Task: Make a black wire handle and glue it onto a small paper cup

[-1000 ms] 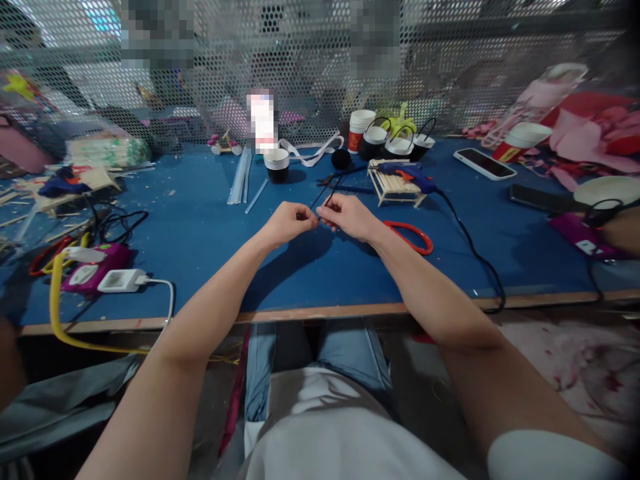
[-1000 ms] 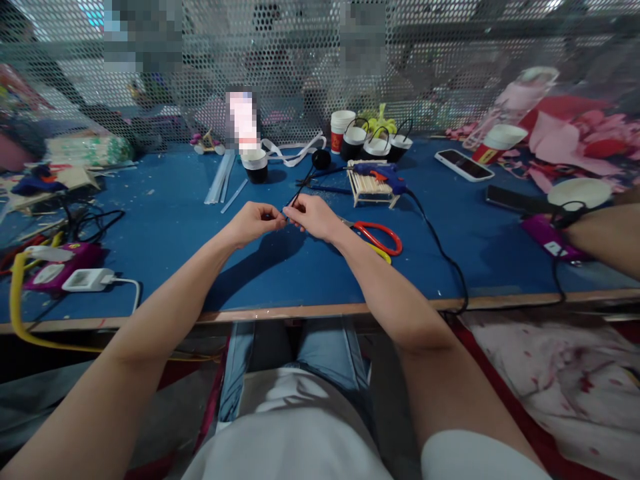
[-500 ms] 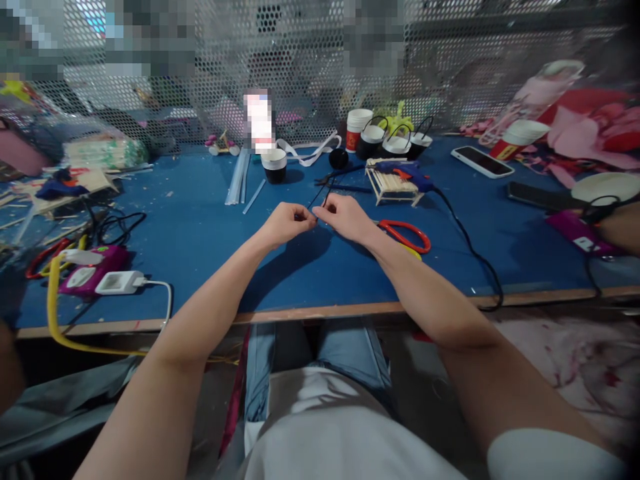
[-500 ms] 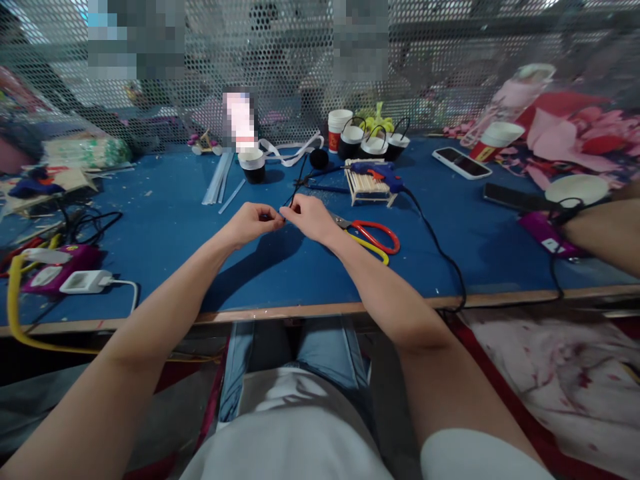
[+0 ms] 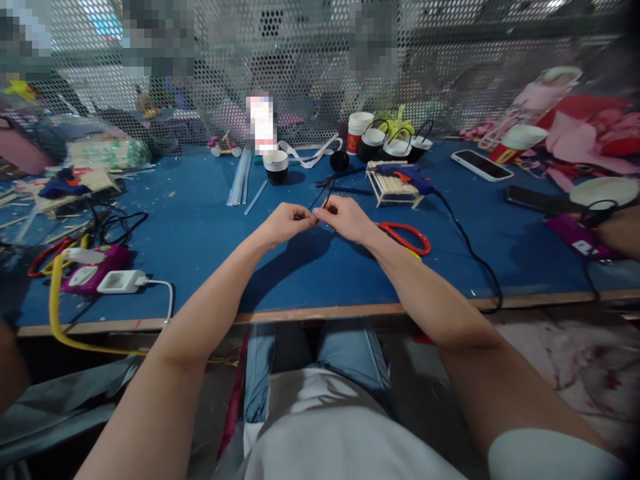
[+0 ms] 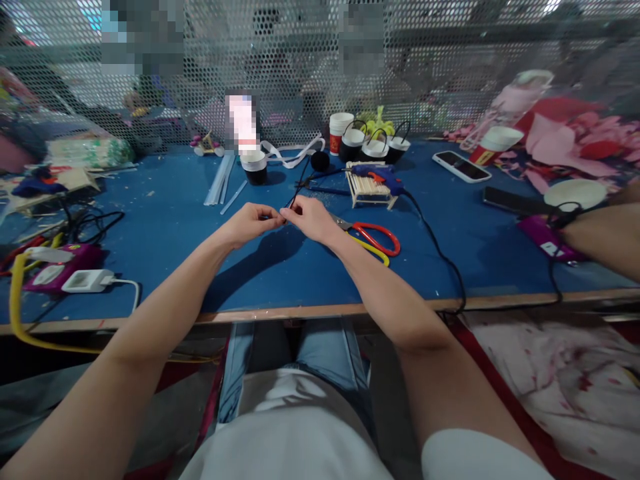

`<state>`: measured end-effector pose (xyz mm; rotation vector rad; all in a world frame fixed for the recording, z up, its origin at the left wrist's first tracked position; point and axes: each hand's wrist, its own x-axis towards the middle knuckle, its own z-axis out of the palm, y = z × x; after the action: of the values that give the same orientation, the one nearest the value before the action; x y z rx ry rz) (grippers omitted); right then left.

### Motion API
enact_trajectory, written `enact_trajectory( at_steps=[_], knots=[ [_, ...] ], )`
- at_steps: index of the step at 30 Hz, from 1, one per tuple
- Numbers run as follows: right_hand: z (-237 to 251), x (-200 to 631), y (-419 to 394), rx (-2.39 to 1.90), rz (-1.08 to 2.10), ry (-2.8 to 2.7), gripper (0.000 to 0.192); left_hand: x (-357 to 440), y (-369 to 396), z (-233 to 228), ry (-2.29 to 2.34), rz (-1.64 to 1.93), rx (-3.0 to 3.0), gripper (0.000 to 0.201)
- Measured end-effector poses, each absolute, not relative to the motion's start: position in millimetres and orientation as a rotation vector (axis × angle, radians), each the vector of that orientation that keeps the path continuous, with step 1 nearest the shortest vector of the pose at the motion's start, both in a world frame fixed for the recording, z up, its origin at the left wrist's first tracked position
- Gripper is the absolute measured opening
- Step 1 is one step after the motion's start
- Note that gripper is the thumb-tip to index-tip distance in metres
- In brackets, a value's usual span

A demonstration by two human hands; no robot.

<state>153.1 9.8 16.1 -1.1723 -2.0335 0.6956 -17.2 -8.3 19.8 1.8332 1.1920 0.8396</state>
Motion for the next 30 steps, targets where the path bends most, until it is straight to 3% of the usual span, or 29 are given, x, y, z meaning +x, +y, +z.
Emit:
enact_trajectory(
  at_steps=[7,15,30],
  knots=[
    [17,150,8,-1.218,0.559,-2.06,0.023,-15,-5,12,1.302,0.847,2.008,0.022],
    [11,155,14,-0.854,1.075,-1.884,0.024,-14,-8,15,1.186,0.863,1.874,0.02],
    [13,155,15,-0.887,1.151,-1.816,0.022,-14,-6,12,1.27,0.829,2.005,0.019]
  ],
)
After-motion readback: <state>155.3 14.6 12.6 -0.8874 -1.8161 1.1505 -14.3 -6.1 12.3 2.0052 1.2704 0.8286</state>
